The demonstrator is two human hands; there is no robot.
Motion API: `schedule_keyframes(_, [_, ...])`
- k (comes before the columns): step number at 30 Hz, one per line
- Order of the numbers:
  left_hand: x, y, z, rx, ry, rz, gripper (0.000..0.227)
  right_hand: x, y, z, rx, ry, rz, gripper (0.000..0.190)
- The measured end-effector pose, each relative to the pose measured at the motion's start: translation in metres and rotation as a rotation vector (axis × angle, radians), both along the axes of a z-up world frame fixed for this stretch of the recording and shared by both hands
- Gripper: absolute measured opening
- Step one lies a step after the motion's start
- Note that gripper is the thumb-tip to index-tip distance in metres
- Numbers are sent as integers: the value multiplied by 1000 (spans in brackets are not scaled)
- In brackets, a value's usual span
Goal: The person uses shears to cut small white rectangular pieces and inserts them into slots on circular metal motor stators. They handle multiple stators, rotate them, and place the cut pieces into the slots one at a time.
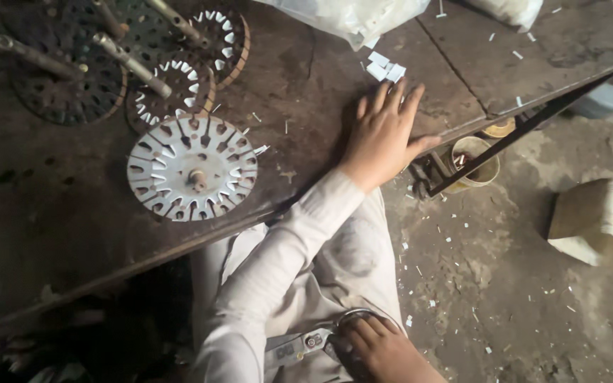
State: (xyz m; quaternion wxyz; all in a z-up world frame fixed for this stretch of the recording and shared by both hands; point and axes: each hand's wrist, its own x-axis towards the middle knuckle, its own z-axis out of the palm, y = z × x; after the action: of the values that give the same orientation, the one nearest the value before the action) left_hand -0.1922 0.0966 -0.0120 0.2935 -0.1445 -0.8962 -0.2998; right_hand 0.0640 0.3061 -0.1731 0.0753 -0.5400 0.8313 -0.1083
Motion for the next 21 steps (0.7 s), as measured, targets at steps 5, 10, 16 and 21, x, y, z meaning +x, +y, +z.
schedule_keyframes(5, [3, -6, -6, -122, 41, 8, 101, -22, -16, 23, 138, -102, -98, 42])
schedule_keyframes(10, [48, -52, 1, 69, -216, -155, 92, -30, -1, 54, 199, -852, -607, 32])
schedule_keyframes(16, [108, -83, 14, 104, -86, -152, 46, -3, 12, -6, -364, -1299, -694, 46])
schedule_keyframes(21, [162, -95, 35, 320, -76, -55, 29, 14, 8, -42, -630, -1156, -823, 31])
